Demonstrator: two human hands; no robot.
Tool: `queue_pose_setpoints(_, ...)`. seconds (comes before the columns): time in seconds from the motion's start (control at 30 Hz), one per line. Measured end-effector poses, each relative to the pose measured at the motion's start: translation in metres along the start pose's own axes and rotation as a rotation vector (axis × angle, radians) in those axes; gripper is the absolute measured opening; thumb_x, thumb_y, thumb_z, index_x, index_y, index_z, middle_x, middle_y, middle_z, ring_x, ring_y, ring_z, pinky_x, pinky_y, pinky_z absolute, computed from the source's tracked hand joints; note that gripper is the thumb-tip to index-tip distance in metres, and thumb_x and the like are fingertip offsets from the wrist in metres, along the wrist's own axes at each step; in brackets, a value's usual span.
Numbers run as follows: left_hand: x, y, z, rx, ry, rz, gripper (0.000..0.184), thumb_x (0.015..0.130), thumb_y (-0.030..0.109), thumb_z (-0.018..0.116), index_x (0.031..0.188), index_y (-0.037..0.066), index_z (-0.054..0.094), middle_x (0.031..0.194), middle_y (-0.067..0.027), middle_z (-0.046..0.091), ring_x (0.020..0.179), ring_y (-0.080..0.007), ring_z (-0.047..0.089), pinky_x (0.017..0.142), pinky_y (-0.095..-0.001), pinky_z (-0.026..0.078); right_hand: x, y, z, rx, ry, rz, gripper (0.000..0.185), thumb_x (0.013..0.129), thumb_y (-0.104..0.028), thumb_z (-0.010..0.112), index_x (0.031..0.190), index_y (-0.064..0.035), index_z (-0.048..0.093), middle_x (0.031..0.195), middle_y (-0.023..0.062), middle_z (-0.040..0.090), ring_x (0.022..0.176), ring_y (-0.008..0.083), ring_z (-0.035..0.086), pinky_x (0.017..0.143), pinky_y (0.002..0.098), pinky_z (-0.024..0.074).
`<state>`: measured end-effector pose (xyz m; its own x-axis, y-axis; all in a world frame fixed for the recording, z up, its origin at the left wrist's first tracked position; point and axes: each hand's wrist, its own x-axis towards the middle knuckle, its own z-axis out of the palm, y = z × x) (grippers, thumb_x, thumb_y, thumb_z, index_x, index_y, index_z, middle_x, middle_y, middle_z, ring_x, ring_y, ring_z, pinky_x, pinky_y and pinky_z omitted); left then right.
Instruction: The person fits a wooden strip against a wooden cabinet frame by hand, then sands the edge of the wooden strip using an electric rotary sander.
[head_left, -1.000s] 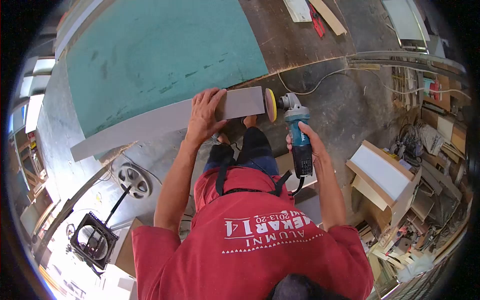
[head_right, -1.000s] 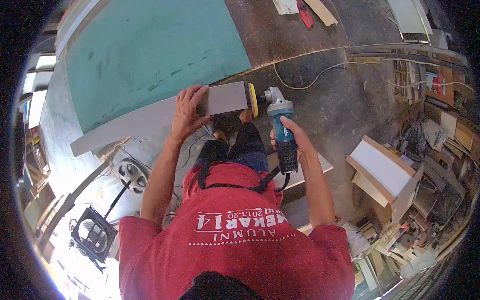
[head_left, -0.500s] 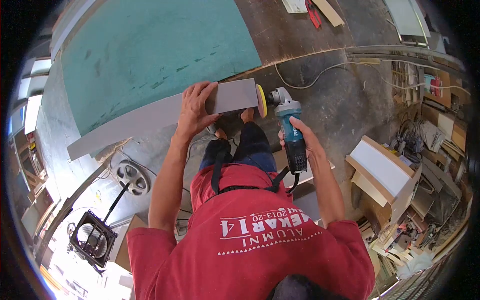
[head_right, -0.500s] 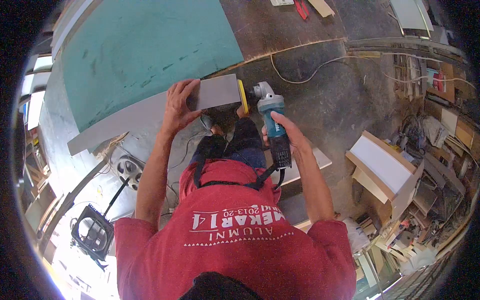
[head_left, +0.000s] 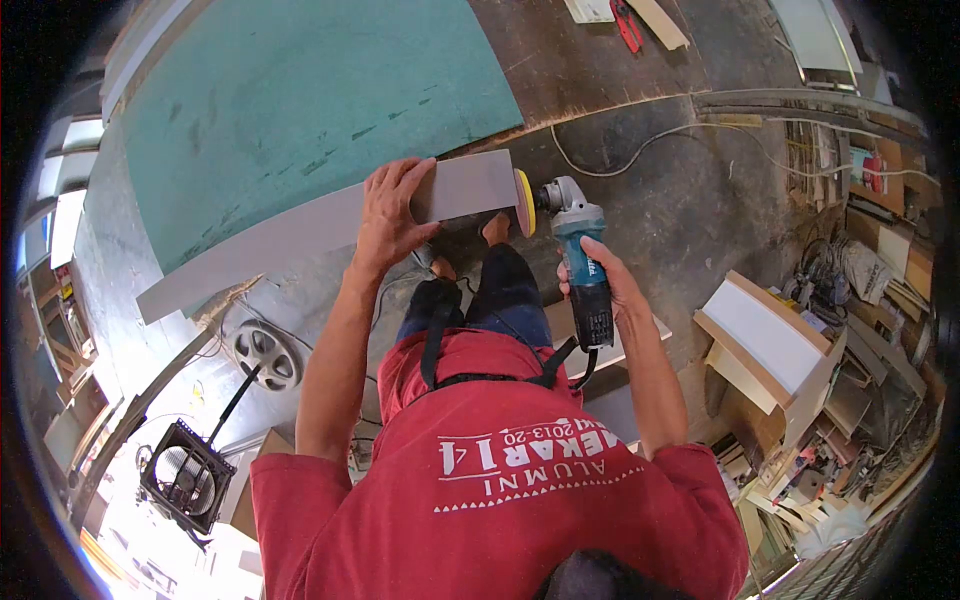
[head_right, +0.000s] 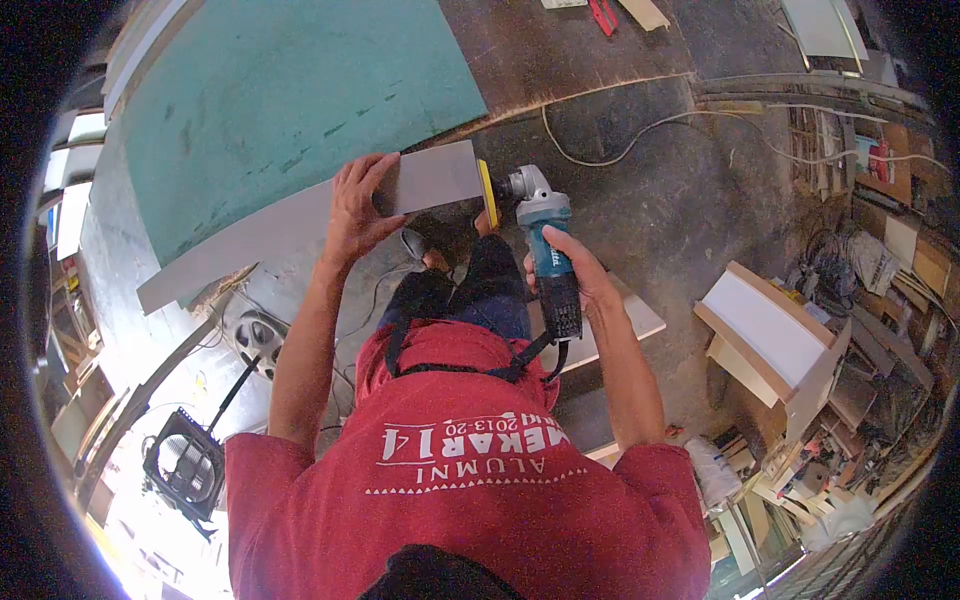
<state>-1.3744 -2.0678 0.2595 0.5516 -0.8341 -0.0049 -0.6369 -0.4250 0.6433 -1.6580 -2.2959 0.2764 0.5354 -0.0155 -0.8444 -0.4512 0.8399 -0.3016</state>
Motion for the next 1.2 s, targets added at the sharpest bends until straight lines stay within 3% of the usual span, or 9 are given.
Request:
queue_pose_setpoints(0.07, -0.001, 0.001, 0.0, 0.01, -0.006, -0.005, 0.091, 0.056, 0.011, 0.087, 0.14, 0.012, 0.056, 0.134, -0.0107, 0.057, 0.128, -0.0357, 0.05, 0.111, -0.0467, 0.038, 0.002, 0.001, -0.003, -0.01, 0.004, 0.005, 0.057, 0.092, -0.05, 0.07, 0.12, -0.0024, 0.056, 0.084, 0.011, 0.069, 0.066, 0.0191, 0.07, 0.059, 0.0323, 0.0589)
queue_pose_setpoints(0.2, -0.001, 0.002, -0.001, -0.011, 0.023, 0.009, 0.09, 0.056, 0.011, 0.087, 0.14, 0.011, 0.056, 0.133, -0.0108, 0.057, 0.127, -0.0355, 0.051, 0.111, -0.0468, 0.038, 0.0, -0.003, 0.0, -0.02, 0.025, 0.011, 0.056, 0.091, -0.05, 0.071, 0.119, -0.0028, 0.057, 0.084, 0.0115, 0.069, 0.066, 0.019, 0.07, 0.058, 0.0318, 0.0594)
queue_pose_setpoints(0.27, -0.001, 0.002, 0.0, -0.003, 0.028, 0.01, 0.09, 0.055, 0.011, 0.087, 0.14, 0.011, 0.056, 0.133, -0.0111, 0.057, 0.126, -0.0353, 0.052, 0.11, -0.0468, 0.038, -0.002, -0.005, 0.002, -0.047, 0.03, 0.005, 0.05, 0.092, -0.051, 0.069, 0.11, -0.0058, 0.059, 0.083, 0.0101, 0.071, 0.068, 0.0188, 0.07, 0.062, 0.0342, 0.0592)
queue_pose_setpoints(0.47, -0.001, 0.004, -0.001, -0.003, 0.02, 0.006, 0.09, 0.055, 0.011, 0.088, 0.139, 0.011, 0.056, 0.133, -0.0108, 0.057, 0.125, -0.035, 0.052, 0.11, -0.0466, 0.038, 0.004, -0.009, 0.0, -0.01, 0.004, 0.003, 0.054, 0.092, -0.048, 0.07, 0.118, -0.0033, 0.057, 0.082, 0.0119, 0.069, 0.066, 0.0196, 0.07, 0.058, 0.0335, 0.0607)
queue_pose_setpoints(1.2, -0.002, 0.008, -0.006, 0.003, 0.014, 0.001, 0.09, 0.057, 0.011, 0.087, 0.141, 0.011, 0.054, 0.131, -0.0103, 0.057, 0.127, -0.0338, 0.051, 0.113, -0.0471, 0.036, 0.014, -0.026, 0.015, -0.021, 0.032, -0.024, 0.049, 0.093, -0.047, 0.07, 0.112, -0.0045, 0.058, 0.082, 0.0109, 0.071, 0.066, 0.0184, 0.071, 0.059, 0.0329, 0.0605)
